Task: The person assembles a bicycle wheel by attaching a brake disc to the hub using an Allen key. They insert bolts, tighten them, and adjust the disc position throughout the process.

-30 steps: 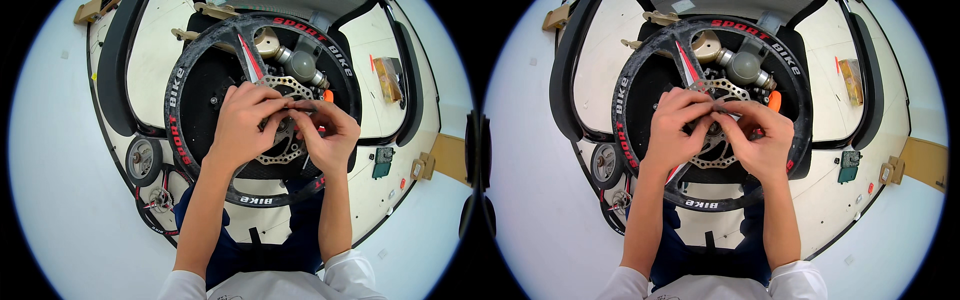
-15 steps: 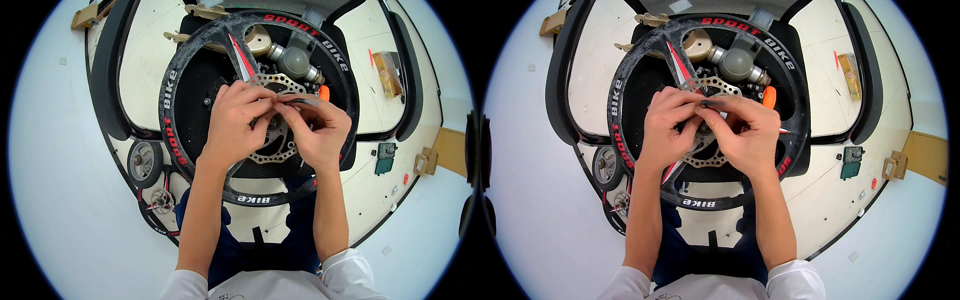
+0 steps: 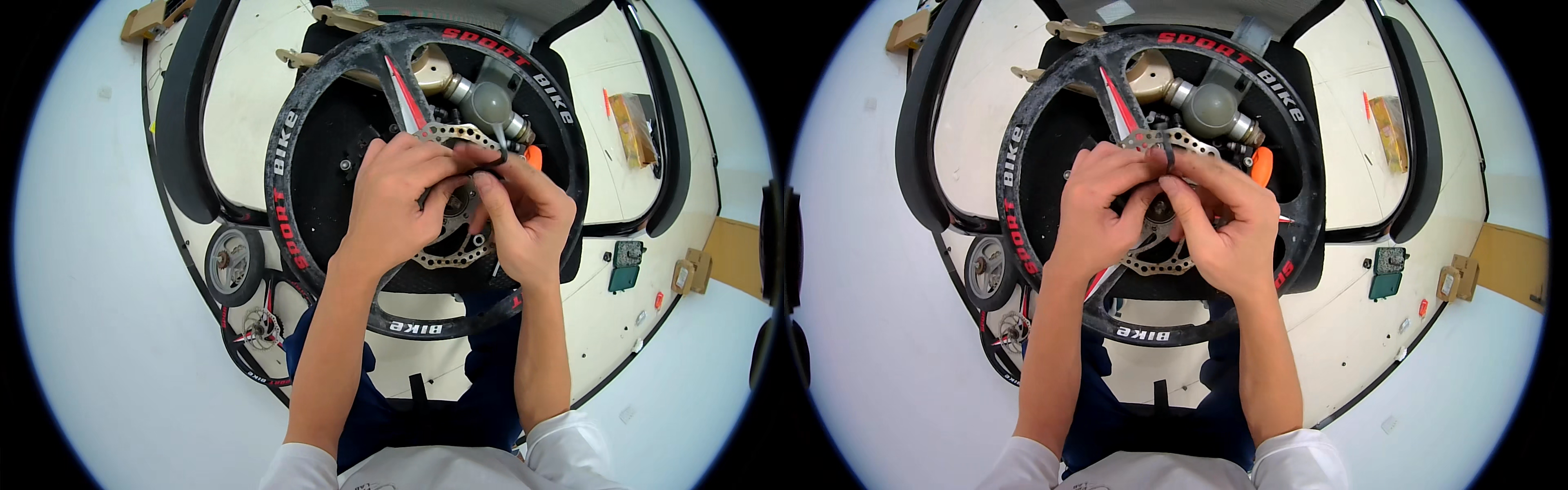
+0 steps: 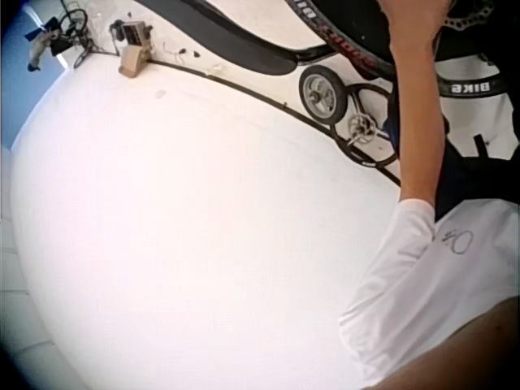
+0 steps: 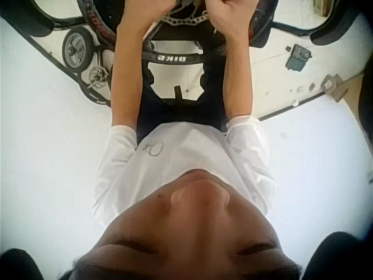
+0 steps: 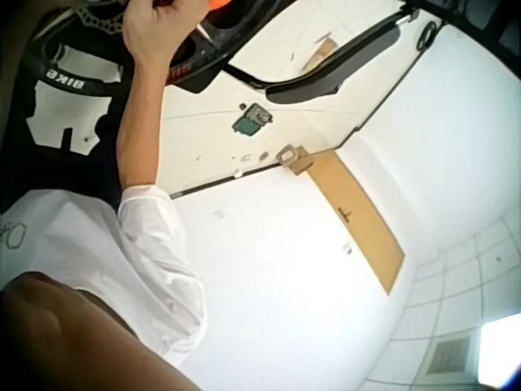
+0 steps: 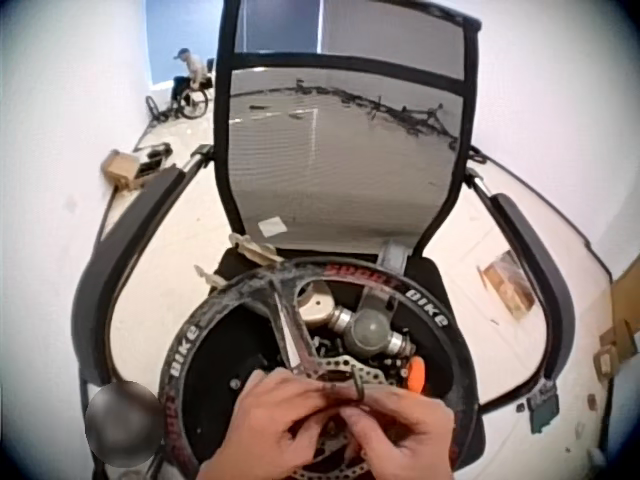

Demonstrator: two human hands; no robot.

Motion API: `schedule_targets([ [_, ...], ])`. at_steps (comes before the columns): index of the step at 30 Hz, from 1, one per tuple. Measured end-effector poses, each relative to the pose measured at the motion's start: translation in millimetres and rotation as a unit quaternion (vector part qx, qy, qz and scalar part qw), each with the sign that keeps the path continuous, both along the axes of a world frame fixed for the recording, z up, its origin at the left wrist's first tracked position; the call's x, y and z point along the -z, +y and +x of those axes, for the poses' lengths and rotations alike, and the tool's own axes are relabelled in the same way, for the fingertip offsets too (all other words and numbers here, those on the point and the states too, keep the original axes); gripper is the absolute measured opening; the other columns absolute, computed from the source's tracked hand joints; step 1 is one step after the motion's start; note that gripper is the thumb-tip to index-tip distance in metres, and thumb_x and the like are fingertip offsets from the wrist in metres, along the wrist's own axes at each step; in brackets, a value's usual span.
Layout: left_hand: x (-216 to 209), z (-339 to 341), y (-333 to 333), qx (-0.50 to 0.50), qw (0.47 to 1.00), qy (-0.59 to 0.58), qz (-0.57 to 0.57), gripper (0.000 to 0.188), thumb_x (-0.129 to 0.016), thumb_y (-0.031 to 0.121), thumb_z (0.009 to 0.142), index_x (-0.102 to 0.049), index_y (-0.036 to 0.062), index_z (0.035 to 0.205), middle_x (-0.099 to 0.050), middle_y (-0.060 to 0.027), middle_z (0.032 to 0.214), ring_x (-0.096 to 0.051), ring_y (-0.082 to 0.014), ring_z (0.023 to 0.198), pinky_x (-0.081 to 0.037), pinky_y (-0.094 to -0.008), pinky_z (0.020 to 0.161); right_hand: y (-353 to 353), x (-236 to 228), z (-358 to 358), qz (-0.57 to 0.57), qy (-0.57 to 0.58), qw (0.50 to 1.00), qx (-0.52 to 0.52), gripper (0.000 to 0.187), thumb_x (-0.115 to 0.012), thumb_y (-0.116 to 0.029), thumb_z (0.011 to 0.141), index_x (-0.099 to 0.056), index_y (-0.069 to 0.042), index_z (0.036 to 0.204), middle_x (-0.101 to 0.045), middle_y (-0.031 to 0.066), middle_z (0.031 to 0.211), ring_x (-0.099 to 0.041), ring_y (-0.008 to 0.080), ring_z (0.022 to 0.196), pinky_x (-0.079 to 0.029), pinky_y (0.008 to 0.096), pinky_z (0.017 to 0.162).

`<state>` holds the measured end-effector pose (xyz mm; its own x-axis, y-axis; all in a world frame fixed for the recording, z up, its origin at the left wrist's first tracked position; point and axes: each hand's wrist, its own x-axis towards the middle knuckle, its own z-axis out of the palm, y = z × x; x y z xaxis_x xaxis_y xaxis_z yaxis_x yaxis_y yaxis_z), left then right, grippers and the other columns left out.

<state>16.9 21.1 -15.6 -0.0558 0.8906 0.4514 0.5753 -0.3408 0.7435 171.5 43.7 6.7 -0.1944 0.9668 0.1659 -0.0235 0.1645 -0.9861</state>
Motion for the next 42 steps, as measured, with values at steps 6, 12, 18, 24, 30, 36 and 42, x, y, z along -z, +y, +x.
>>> schedule_targets([
  [6, 3, -6, -4, 0.019, 1.000, -0.013, -0.001, 0.023, -0.074, 0.000, 0.071, -0.076, 0.0058, 0.093, -0.074, -0.0046, 0.094, -0.064, -0.0225, 0.086, -0.044, -0.0342, 0.076, 3, 8, 4, 0.086, -0.096, 0.992, 0.003, 0.023, -0.083, -0.003, 0.080, -0.075, 0.001, 0.101, -0.074, 0.0038, 0.084, -0.054, 0.0005, 0.055, -0.035, 0.0158, 0.046],
  [12, 8, -4, -3, 0.009, 0.999, -0.037, -0.004, 0.021, -0.076, 0.002, 0.070, -0.076, 0.0060, 0.091, -0.073, -0.0045, 0.090, -0.064, -0.0224, 0.085, -0.044, -0.0347, 0.076, 5, 12, -3, 0.049, -0.051, 0.997, 0.033, 0.029, -0.084, -0.005, 0.079, -0.074, -0.001, 0.106, -0.074, 0.0033, 0.086, -0.052, -0.0003, 0.055, -0.033, 0.0155, 0.046],
  [18, 1, -1, -3, -0.005, 1.000, -0.005, -0.011, 0.020, -0.074, 0.001, 0.072, -0.075, 0.0031, 0.091, -0.073, -0.0062, 0.093, -0.064, -0.0239, 0.088, -0.046, -0.0342, 0.078, -3, -8, -2, -0.061, -0.039, 0.997, -0.006, 0.019, -0.076, -0.001, 0.085, -0.077, 0.000, 0.104, -0.077, 0.0043, 0.088, -0.057, 0.0007, 0.057, -0.037, 0.0142, 0.048],
  [24, -4, -13, -5, 0.003, 0.997, -0.077, 0.000, 0.020, -0.072, -0.001, 0.078, -0.077, 0.0021, 0.097, -0.074, -0.0080, 0.095, -0.064, -0.0232, 0.088, -0.048, -0.0332, 0.074, 0, 1, 2, 0.024, -0.113, 0.992, 0.043, 0.013, -0.078, 0.000, 0.082, -0.079, 0.001, 0.095, -0.077, 0.0024, 0.080, -0.058, 0.0012, 0.057, -0.041, 0.0166, 0.050],
  [30, -11, -66, -28, -0.109, 0.965, -0.162, -0.178, 0.013, -0.073, 0.004, 0.084, -0.076, -0.0021, 0.095, -0.069, -0.0078, 0.077, -0.052, -0.0080, 0.060, -0.040, -0.0221, 0.055, 1, 3, 5, -0.021, -0.043, 0.998, 0.034, 0.011, -0.074, 0.003, 0.086, -0.074, 0.005, 0.097, -0.077, 0.0112, 0.087, -0.059, 0.0039, 0.055, -0.043, 0.0177, 0.048],
  [36, -4, -73, -58, -0.120, 0.914, 0.012, -0.386, 0.026, -0.081, 0.004, 0.076, -0.074, -0.0041, 0.100, -0.067, -0.0058, 0.073, -0.055, -0.0071, 0.060, -0.047, -0.0234, 0.059, 17, 8, 25, -0.048, 0.104, 0.992, 0.043, 0.009, -0.067, 0.003, 0.093, -0.069, 0.005, 0.101, -0.076, 0.0190, 0.100, -0.052, 0.0039, 0.050, -0.039, 0.0183, 0.043],
  [42, 9, -69, -52, -0.102, 0.927, 0.024, -0.361, 0.021, -0.079, 0.000, 0.076, -0.075, -0.0032, 0.096, -0.071, -0.0116, 0.080, -0.063, -0.0150, 0.063, -0.051, -0.0281, 0.062, 20, 6, 25, -0.066, 0.124, 0.988, 0.061, 0.010, -0.069, -0.001, 0.093, -0.070, 0.005, 0.102, -0.076, 0.0186, 0.099, -0.051, 0.0040, 0.049, -0.038, 0.0181, 0.043],
])
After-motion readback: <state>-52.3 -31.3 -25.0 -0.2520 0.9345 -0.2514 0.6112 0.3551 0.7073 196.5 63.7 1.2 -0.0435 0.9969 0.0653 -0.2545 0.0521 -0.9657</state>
